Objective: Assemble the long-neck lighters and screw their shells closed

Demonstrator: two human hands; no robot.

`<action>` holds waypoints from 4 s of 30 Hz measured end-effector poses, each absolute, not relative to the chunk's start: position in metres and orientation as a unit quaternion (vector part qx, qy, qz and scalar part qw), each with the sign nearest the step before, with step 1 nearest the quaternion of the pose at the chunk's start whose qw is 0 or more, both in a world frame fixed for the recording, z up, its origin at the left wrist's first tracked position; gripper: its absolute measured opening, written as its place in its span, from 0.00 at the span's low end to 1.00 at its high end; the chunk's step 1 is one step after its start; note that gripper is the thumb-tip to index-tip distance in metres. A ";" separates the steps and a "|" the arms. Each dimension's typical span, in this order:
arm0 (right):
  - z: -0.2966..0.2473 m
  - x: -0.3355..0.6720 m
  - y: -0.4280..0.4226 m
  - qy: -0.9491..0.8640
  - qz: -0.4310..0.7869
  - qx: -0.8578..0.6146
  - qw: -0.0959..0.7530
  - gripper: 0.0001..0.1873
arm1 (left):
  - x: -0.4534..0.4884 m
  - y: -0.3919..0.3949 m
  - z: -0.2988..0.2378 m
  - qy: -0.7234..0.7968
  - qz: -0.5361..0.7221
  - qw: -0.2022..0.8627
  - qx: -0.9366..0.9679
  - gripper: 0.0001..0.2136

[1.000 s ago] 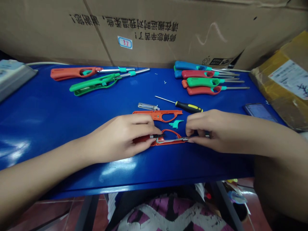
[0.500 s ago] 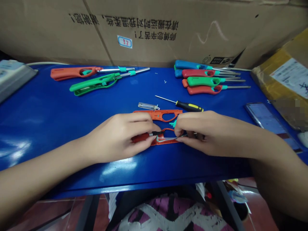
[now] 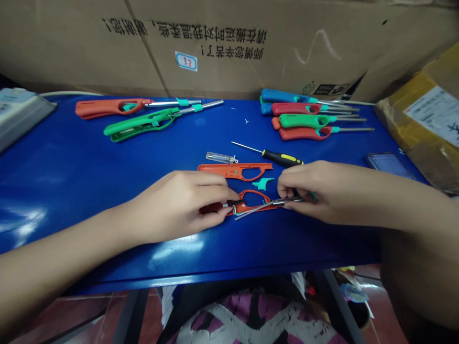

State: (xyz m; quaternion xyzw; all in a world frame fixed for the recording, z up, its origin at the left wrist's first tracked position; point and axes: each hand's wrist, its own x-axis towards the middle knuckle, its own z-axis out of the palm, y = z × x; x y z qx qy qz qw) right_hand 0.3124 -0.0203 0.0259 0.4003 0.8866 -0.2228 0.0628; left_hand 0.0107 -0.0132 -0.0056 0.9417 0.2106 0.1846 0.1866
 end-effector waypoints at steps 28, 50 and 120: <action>0.018 0.298 -0.013 0.895 -0.125 0.428 -0.009 0.09 | 0.009 -0.015 -0.005 0.216 0.189 0.182 0.940 0.09; 0.024 0.296 -0.016 0.777 -0.372 0.492 -0.125 0.10 | 0.010 -0.015 -0.006 0.232 0.206 0.195 0.931 0.08; 0.009 0.269 -0.020 0.835 -0.307 0.424 -0.168 0.06 | 0.015 -0.013 -0.014 0.256 0.213 0.212 0.919 0.09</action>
